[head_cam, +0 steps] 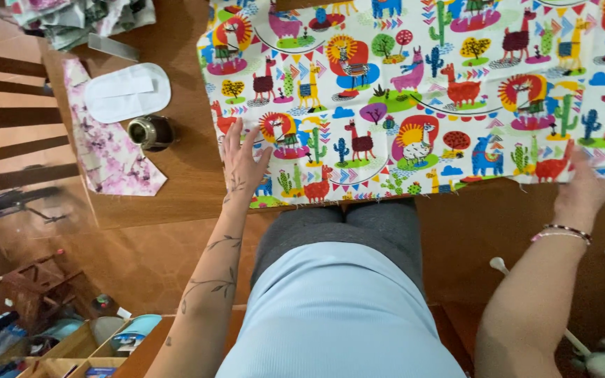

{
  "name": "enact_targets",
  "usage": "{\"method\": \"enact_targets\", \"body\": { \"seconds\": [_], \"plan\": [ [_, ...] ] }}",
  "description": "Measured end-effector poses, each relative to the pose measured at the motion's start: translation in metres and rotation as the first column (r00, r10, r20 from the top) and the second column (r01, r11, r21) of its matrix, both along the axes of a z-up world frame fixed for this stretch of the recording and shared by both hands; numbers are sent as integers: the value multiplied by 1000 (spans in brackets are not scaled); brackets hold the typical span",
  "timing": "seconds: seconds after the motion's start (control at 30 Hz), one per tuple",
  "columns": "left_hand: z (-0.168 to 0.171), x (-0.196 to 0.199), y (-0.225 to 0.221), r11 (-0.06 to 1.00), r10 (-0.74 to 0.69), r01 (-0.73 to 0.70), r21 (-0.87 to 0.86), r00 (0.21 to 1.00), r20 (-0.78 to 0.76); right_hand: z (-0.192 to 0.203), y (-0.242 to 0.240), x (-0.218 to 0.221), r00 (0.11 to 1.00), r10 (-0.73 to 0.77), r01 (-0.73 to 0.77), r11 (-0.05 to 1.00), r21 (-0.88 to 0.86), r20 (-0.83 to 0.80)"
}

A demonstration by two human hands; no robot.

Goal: Align a paper pattern on fabric and prepare it for cutting using a ruler and marking tool.

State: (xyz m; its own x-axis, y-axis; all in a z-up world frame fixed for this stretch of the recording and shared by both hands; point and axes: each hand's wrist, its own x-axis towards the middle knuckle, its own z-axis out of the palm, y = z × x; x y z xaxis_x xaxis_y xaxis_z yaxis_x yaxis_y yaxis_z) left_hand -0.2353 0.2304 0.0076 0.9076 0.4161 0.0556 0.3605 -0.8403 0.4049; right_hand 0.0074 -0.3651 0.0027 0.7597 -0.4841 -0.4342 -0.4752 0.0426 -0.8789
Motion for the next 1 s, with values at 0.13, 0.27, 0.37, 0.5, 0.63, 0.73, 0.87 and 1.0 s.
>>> {"method": "enact_targets", "body": {
  "seconds": [0.13, 0.27, 0.37, 0.5, 0.63, 0.73, 0.87, 1.0],
  "plan": [
    [6, 6, -32, 994, -101, 100, 48, 995, 16, -75, -47, 10, 866, 269, -224, 962, -154, 422],
    [26, 39, -83, 950, -310, 296, 104, 936, 167, 53, 27, -2, 914, 292, -295, 955, -30, 283],
    [45, 68, -124, 895, -440, 421, -150, 890, -124, 89, 58, -4, 991, -134, 120, 938, 326, 21],
    [25, 95, -174, 679, -733, 715, -165, 651, -198, 98, 94, -26, 951, -212, -55, 596, 801, 223],
    [9, 119, -214, 558, -816, 828, -44, 539, -209, 2, 63, -62, 706, 704, -706, 693, 142, 73],
    [29, 132, -231, 519, -824, 853, -53, 483, -296, -1, 107, -82, 869, 481, -492, 864, 103, 117],
    [18, 132, -244, 551, -792, 834, -19, 515, -328, -7, 112, -91, 928, 363, -371, 923, 99, 86],
    [16, 132, -243, 551, -761, 834, 33, 518, -391, -24, 92, -96, 947, 319, -315, 946, -82, 45]
  ]
}}
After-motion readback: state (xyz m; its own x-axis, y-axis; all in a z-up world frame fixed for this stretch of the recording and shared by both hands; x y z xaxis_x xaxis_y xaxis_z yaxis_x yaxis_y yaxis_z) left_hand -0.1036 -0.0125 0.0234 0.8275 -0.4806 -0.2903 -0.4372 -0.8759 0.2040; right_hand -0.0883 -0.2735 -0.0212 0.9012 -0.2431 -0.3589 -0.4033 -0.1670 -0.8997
